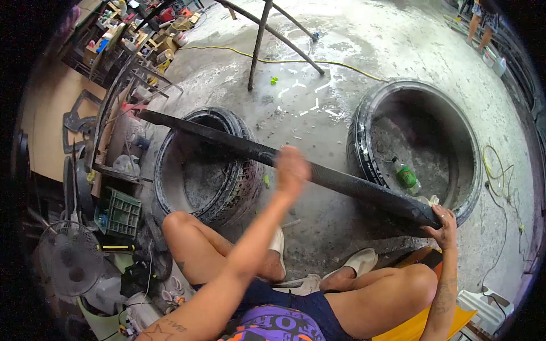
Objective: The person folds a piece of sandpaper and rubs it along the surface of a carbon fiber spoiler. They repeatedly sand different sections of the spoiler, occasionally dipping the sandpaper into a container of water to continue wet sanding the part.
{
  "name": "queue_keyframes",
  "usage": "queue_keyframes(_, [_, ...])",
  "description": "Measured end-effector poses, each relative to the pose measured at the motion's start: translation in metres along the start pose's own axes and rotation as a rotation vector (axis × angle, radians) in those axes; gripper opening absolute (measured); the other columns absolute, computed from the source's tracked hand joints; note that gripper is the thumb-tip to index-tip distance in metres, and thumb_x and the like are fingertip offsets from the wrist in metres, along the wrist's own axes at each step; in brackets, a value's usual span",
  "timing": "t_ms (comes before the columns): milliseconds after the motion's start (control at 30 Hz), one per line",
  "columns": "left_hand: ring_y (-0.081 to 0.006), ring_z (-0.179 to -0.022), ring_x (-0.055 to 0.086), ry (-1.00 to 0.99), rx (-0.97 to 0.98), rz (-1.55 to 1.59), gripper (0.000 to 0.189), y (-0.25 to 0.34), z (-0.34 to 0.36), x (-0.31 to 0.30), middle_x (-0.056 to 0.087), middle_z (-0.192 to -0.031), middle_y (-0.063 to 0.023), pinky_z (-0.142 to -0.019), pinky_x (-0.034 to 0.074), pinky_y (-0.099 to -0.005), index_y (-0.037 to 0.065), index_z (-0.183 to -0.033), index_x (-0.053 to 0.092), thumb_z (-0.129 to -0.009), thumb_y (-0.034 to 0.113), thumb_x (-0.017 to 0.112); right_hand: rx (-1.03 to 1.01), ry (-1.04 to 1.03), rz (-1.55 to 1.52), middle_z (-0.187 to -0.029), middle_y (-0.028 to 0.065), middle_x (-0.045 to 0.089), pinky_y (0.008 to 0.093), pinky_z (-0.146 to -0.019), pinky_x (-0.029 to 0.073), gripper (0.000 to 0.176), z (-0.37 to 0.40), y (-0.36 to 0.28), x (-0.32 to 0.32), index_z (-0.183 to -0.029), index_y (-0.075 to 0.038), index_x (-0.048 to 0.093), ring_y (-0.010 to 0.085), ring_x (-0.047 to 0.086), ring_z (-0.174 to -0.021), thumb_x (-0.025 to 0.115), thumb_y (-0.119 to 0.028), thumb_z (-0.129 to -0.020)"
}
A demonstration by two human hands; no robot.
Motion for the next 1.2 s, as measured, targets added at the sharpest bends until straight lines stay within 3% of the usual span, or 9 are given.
queue_keyframes(233, [-0.0405, -0.097, 0.056, 0.179, -0.014, -0.062, 0.016, 0.023, 0.003, -0.002, 0.057, -0.107, -0.0217, -0.082, 0.043, -0.0541, 0.003, -0.101, 0.054, -0.089, 0.014, 0.052, -0.191, 0.008, 0.18, -0.147, 0.0151, 0.051, 0.0535, -0.117, 0.027, 0.109, -0.056, -0.153, 0.004, -0.146, -0.009, 0.044, 0.0338, 0.038, -0.143, 0.092, -0.044, -0.055])
queue_keyframes(333, [-0.0398, -0.103, 0.059, -0.419, -0.088, 0.124, 0.026, 0.105, 0.004, 0.004, 0.064, -0.113, -0.0195, -0.088, 0.044, -0.0516, 0.002, -0.109, 0.058, -0.088, 0.017, 0.053, -0.087, -0.158, 0.098, -0.131, 0.0185, 0.062, 0.0478, -0.104, 0.044, 0.097, -0.079, -0.166, 0.034, -0.14, -0.012, 0.05, 0.0376, 0.056, -0.124, 0.092, -0.042, -0.058])
queue_keyframes(433, [-0.0402, -0.099, 0.058, 0.152, 0.018, 0.02, 0.02, -0.004, -0.003, -0.02, 0.063, -0.106, -0.0193, -0.084, 0.044, -0.0531, 0.002, -0.104, 0.056, -0.091, 0.017, 0.053, -0.013, -0.172, 0.178, -0.107, 0.0193, 0.069, 0.0445, -0.086, 0.052, 0.084, -0.076, -0.152, 0.044, -0.134, -0.016, 0.055, 0.0386, 0.066, -0.098, 0.09, -0.039, -0.061])
queue_keyframes(533, [-0.0429, -0.11, 0.057, -0.255, -0.432, -0.111, 0.03, -0.108, -0.046, -0.065, 0.063, -0.115, -0.0242, -0.093, 0.045, -0.054, -0.002, -0.116, 0.057, -0.091, 0.014, 0.053, -0.072, -0.075, 0.199, -0.092, 0.0173, 0.071, 0.0448, -0.077, 0.053, 0.074, -0.078, -0.154, 0.045, -0.127, -0.018, 0.06, 0.0367, 0.068, -0.088, 0.089, -0.039, -0.062])
queue_keyframes(633, [-0.0414, -0.098, 0.056, 0.14, -0.161, -0.139, 0.022, -0.048, -0.015, -0.013, 0.059, -0.1, -0.0204, -0.085, 0.044, -0.056, 0.0, -0.107, 0.055, -0.09, 0.013, 0.054, -0.061, -0.051, 0.207, -0.093, 0.0162, 0.071, 0.0431, -0.077, 0.053, 0.068, -0.081, -0.148, 0.048, -0.121, -0.018, 0.064, 0.0343, 0.069, -0.087, 0.089, -0.038, -0.06])
queue_keyframes(767, [-0.036, -0.093, 0.058, -0.294, -0.109, 0.204, 0.013, 0.103, -0.021, 0.002, 0.058, -0.095, -0.0181, -0.078, 0.046, -0.0465, 0.006, -0.096, 0.055, -0.088, 0.015, 0.054, -0.044, -0.053, 0.216, -0.093, 0.0157, 0.071, 0.0423, -0.079, 0.053, 0.066, -0.073, -0.148, 0.048, -0.119, -0.016, 0.066, 0.0335, 0.069, -0.087, 0.089, -0.036, -0.06])
queue_keyframes(900, [-0.0384, -0.097, 0.058, 0.163, 0.092, -0.07, 0.018, -0.036, -0.017, -0.03, 0.059, -0.103, -0.0201, -0.078, 0.045, -0.0533, 0.003, -0.104, 0.056, -0.088, 0.013, 0.056, -0.078, -0.017, 0.2, -0.093, 0.0154, 0.071, 0.0426, -0.081, 0.053, 0.068, -0.076, -0.149, 0.048, -0.119, -0.016, 0.066, 0.0338, 0.069, -0.087, 0.089, -0.033, -0.058])
queue_keyframes(1000, [-0.0428, -0.095, 0.056, -0.104, -0.459, -0.169, 0.019, -0.136, -0.045, -0.079, 0.057, -0.101, -0.0219, -0.082, 0.044, -0.058, 0.001, -0.102, 0.053, -0.09, 0.015, 0.056, -0.064, -0.04, 0.173, -0.091, 0.0156, 0.071, 0.0424, -0.081, 0.053, 0.069, -0.078, -0.148, 0.048, -0.119, -0.016, 0.066, 0.034, 0.069, -0.086, 0.089, -0.031, -0.056])
queue_keyframes(1200, [-0.0376, -0.095, 0.053, -0.272, -0.142, 0.102, 0.031, 0.057, 0.001, -0.001, 0.055, -0.104, -0.0203, -0.081, 0.041, -0.0496, 0.001, -0.108, 0.054, -0.082, 0.017, 0.061, -0.021, -0.133, 0.147, -0.091, 0.0179, 0.071, 0.0431, -0.08, 0.053, 0.069, -0.083, -0.144, 0.045, -0.12, -0.015, 0.067, 0.0352, 0.069, -0.087, 0.088, -0.027, -0.055])
Point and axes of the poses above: each hand's wrist, its own z-axis away from the middle knuckle, its own x-axis out of the palm, y = z × x, the point moved 5 cm from there along -z, towards the middle knuckle
